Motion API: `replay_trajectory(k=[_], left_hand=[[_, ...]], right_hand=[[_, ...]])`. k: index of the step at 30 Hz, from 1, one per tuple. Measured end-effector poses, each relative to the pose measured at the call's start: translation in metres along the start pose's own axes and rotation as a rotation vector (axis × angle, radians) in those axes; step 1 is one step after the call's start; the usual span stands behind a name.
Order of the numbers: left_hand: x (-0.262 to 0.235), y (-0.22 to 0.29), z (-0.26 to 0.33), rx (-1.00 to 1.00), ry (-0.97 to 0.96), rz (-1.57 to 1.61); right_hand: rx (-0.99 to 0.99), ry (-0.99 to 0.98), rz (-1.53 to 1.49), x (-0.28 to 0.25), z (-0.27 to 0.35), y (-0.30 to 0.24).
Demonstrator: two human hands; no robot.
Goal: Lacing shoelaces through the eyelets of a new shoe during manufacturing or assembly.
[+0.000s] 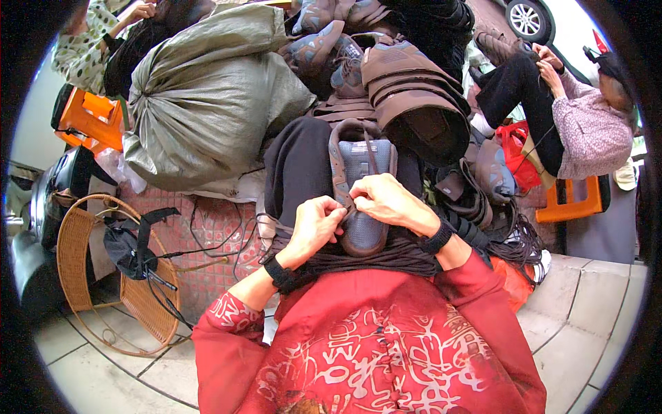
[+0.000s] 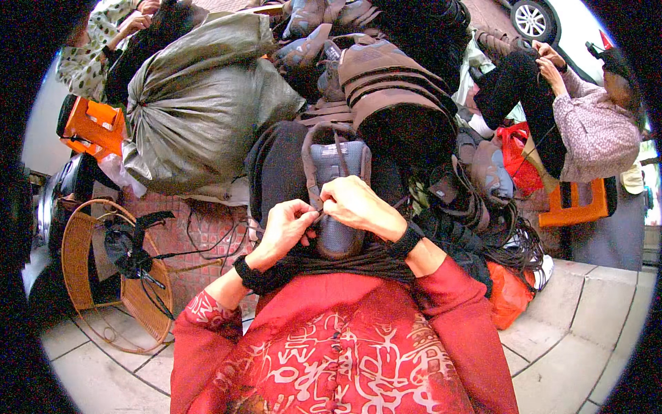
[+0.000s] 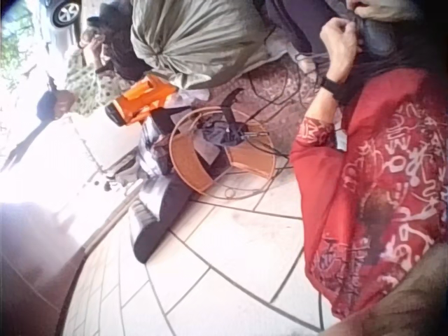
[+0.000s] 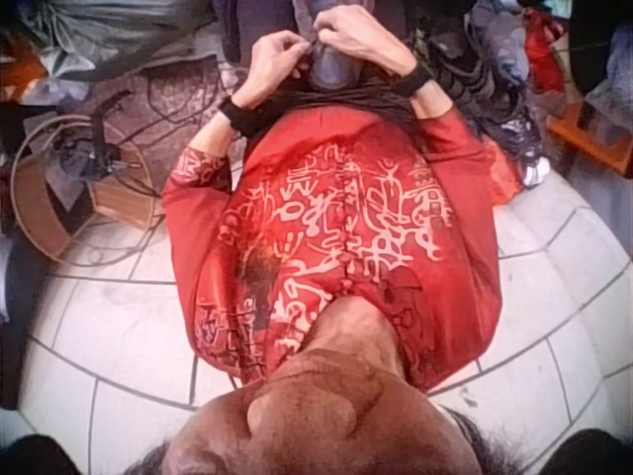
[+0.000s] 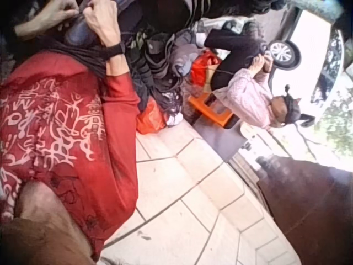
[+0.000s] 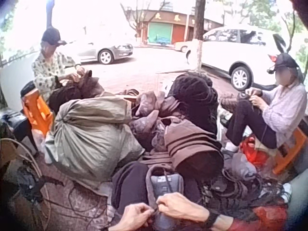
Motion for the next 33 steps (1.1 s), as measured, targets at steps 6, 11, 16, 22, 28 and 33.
replay_trajectory(k=[6, 11, 16, 22, 28, 33], left_hand=[[0.001, 0.009, 0.0, 0.003, 0.03, -0.06], [0.0, 0.017, -0.001, 0.081, 0.057, -0.157], [0.008, 0.085, 0.028, 0.536, 0.237, -0.979], [0.01, 0.079, 0.004, 0.645, -0.016, -1.172], [0.008, 0.08, -0.001, 0.678, -0.024, -1.078], [-0.003, 0.085, 0.0, 0.729, -0.014, -0.988]], right_hand=[[-0.063, 0.027, -0.032, 0.0, -0.001, -0.001], [-0.047, -0.041, -0.097, 0.002, 0.0, -0.006], [-0.19, 0.189, 0.1, 0.007, 0.007, -0.009], [-0.109, 0.127, 0.265, 0.007, 0.004, -0.012], [-0.224, 0.012, 0.269, 0.009, -0.005, -0.013], [-0.309, 0.255, 0.717, -0.035, -0.002, -0.042]])
Point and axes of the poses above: each hand's wrist, its own z-axis away from the middle knuckle, its own x-axis out of the palm, y = z × x, the point moved 9 cm from there along -z, towards the middle knuckle, and after that the axes turned 9 degrees about -y, right-handed, at the moved point
